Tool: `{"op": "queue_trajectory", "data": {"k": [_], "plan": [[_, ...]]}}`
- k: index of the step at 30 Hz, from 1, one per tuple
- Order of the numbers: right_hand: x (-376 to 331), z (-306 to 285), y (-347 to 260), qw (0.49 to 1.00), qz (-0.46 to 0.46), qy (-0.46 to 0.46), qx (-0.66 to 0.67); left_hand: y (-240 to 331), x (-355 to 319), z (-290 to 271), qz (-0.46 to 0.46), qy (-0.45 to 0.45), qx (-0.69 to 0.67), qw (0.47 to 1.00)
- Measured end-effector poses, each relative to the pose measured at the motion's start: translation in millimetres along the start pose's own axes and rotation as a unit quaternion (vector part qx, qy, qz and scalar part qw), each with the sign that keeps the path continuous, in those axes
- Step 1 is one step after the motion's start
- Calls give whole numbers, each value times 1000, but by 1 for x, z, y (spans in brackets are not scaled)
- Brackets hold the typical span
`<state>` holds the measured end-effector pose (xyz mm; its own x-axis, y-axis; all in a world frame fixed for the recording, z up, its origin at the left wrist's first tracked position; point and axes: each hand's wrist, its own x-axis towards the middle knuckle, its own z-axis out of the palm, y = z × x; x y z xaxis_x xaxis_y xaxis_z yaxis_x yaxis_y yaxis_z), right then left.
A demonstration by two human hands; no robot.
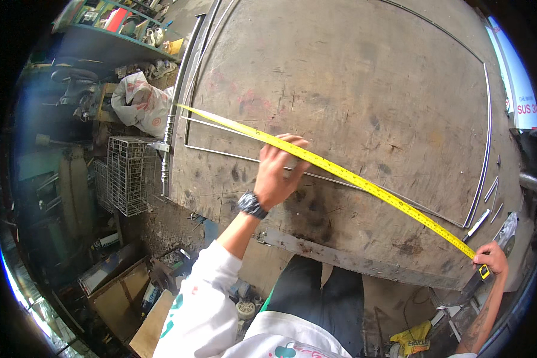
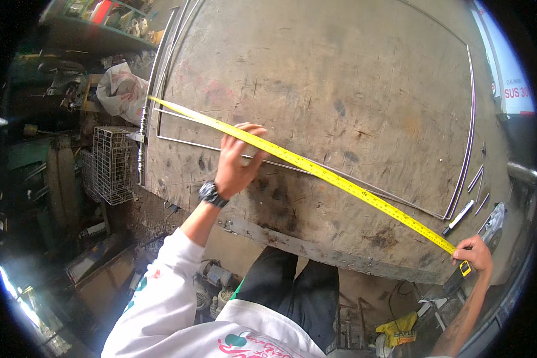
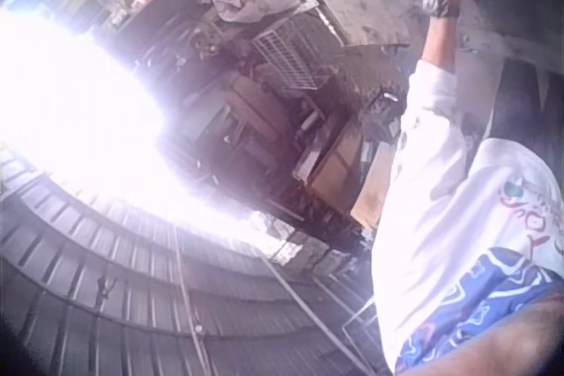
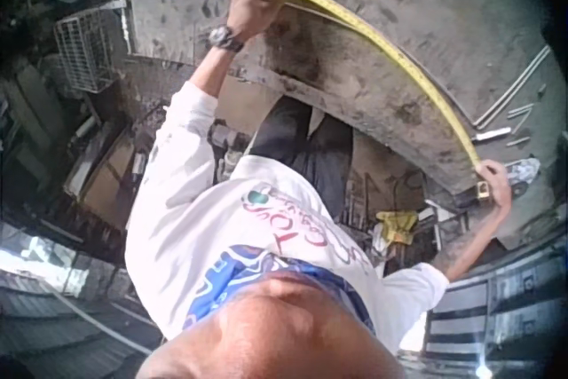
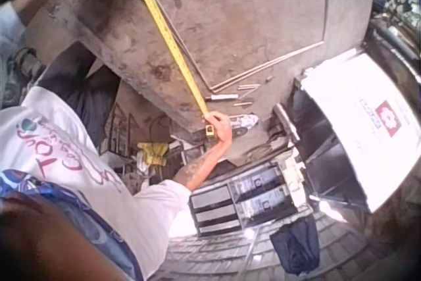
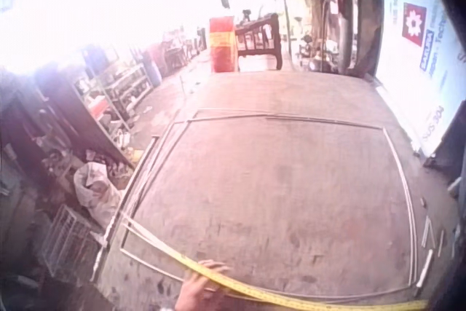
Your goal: The person handles several metal rods, places them on a workbench, and uses a tape measure to measure their lengths. The person repeatedly measures different rods and adjusts their positions on the bench.
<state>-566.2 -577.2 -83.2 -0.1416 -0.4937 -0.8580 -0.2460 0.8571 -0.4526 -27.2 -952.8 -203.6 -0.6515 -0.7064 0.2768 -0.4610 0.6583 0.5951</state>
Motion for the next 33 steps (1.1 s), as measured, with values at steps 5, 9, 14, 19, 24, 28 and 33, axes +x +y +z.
{"op": "queue_trajectory", "data": {"k": [5, 9, 14, 19, 24, 28, 33], "plan": [[17, -7, 0, 999, -25, -13, -31, -30, -43, -40, -325, 261, -494, 763], [28, -7, 3, 998, -31, -17, -54, -80, -57, -66, -415, 345, -396, 743], [30, -16, 21, 990, -87, -33, -111, -30, -65, -29, -245, 98, 100, 959], [19, -4, 9, 994, -79, -54, -55, 89, -62, 51, -46, -55, 141, 987], [1, 9, 24, 994, -96, -40, -40, 139, -28, 105, 11, -70, 89, 994], [-6, 13, 45, 994, -93, -29, -42, 143, -24, 124, 9, -34, 118, 992], [-11, 17, 51, 996, -82, -29, -36, 129, -25, 127, 14, -14, 19, 1000]]}}
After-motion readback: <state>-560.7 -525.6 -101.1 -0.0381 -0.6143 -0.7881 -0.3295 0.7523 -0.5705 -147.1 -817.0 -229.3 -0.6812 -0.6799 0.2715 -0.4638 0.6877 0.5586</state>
